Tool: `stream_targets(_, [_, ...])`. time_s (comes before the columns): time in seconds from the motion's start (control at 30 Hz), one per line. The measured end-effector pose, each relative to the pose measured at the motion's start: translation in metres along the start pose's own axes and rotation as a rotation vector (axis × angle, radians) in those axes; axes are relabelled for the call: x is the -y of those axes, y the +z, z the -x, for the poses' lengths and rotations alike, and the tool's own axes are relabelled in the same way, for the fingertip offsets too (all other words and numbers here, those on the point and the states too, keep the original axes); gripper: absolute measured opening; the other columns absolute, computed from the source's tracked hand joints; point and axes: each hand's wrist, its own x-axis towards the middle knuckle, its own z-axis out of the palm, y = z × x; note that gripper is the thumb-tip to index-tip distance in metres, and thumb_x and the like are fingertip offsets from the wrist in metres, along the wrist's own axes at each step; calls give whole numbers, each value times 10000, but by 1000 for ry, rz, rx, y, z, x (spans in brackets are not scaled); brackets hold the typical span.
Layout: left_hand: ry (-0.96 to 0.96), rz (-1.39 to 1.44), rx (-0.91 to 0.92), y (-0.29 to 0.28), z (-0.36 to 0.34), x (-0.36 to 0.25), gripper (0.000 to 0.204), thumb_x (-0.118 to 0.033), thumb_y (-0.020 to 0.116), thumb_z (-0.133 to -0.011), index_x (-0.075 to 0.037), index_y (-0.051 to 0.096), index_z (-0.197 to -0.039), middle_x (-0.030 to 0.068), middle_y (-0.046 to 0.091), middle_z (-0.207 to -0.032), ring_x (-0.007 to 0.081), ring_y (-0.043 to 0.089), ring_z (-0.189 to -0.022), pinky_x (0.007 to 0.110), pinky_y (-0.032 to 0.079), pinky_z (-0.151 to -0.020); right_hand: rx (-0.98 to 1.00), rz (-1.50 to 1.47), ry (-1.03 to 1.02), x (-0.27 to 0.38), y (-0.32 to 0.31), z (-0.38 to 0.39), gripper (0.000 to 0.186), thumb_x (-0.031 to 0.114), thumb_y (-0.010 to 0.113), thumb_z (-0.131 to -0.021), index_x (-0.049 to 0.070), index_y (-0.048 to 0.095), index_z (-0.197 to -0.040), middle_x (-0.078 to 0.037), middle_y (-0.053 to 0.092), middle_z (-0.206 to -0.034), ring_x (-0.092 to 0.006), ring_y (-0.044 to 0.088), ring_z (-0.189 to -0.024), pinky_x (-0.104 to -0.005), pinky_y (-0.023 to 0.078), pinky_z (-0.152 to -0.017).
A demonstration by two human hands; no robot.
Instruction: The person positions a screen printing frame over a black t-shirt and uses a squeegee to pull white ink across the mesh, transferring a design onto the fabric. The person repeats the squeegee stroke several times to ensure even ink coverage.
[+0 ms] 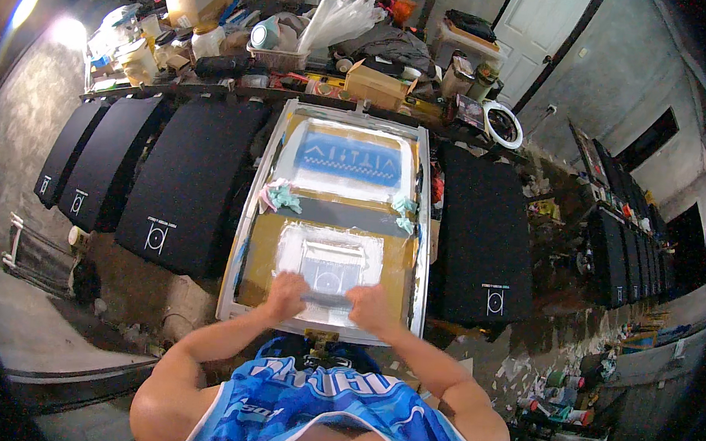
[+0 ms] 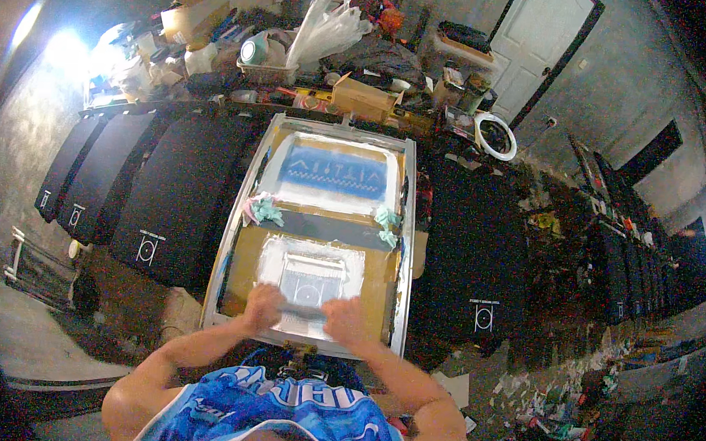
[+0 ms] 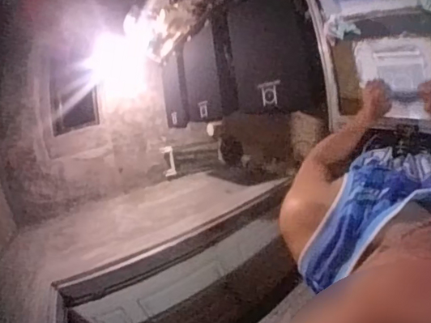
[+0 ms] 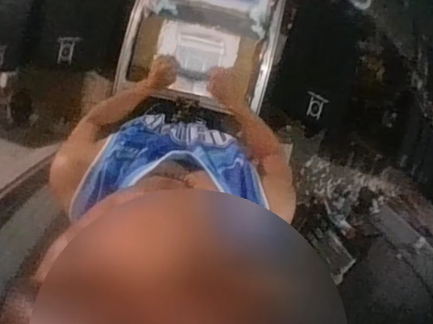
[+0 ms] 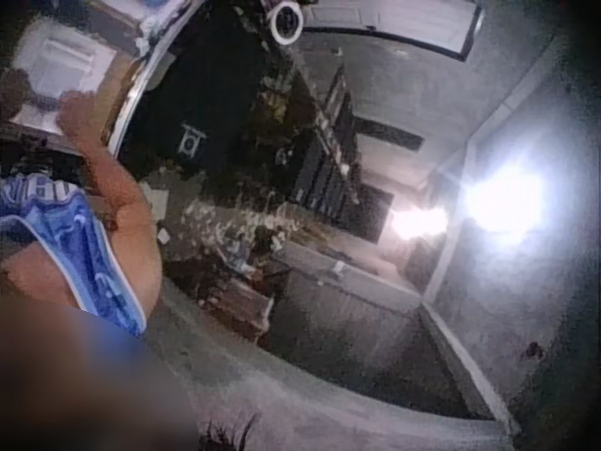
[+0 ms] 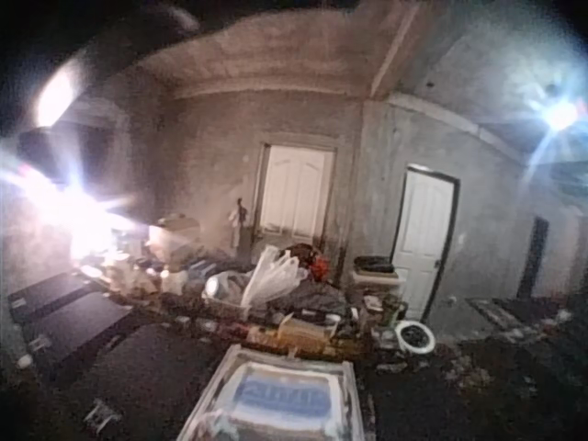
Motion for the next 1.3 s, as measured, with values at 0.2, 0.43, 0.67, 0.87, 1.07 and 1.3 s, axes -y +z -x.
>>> stream_targets(0.2, [-58, 51, -207, 27, -88, 56, 189, -74, 665, -592, -90, 594, -767, 104, 563, -807, 349, 588, -858, 478, 455, -753, -254, 81, 68, -49, -3, -80, 147, 73, 638, -645, 68, 671, -788, -143, 681, -821, -373, 657, -817, -527, 478, -716])
stream_targets(0.43, [39, 156, -39, -6, 51, -15, 265, -111, 693, -520, -80, 623, -774, 120, 552, -780, 357, 577, -787, 478, 467, -689, -57, -43, 1, 35, 24, 43, 216, 102, 645, -697, 53, 713, -896, -153, 717, -910, -341, 680, -843, -523, 479, -739])
stream_targets(0.67, [22, 81, -188, 8, -9, 15, 236, -76, 692, -549, -95, 655, -781, 117, 582, -801, 355, 594, -802, 475, 499, -684, -71, 33, 36, -2, 6, -13, 199, 83, 636, -696, 78, 713, -879, -127, 711, -886, -346, 675, -874, -482, 451, -753])
stream_targets(0.87, [-28, 34, -190, 16, -80, 58, 156, -79, 667, -598, -93, 598, -737, 101, 560, -793, 338, 597, -821, 461, 511, -683, -246, 7, 31, -43, 16, -78, 197, 65, 641, -660, 68, 696, -850, -154, 692, -865, -356, 666, -848, -493, 486, -719])
stream_targets(1.07, [48, 220, 7, -12, 38, 2, 219, -128, 704, -568, -94, 579, -745, 90, 551, -802, 328, 587, -805, 468, 500, -613, -35, -69, -21, 25, 27, 22, 160, 94, 630, -657, 59, 656, -810, -130, 685, -851, -339, 657, -809, -489, 485, -706])
stream_targets(1.3, [58, 91, -122, 4, -28, 14, 269, -79, 710, -550, -74, 574, -781, 120, 566, -849, 362, 583, -826, 462, 512, -704, -215, 39, -39, -27, 12, -18, 236, 79, 632, -669, 91, 690, -897, -93, 713, -964, -306, 669, -914, -466, 428, -801])
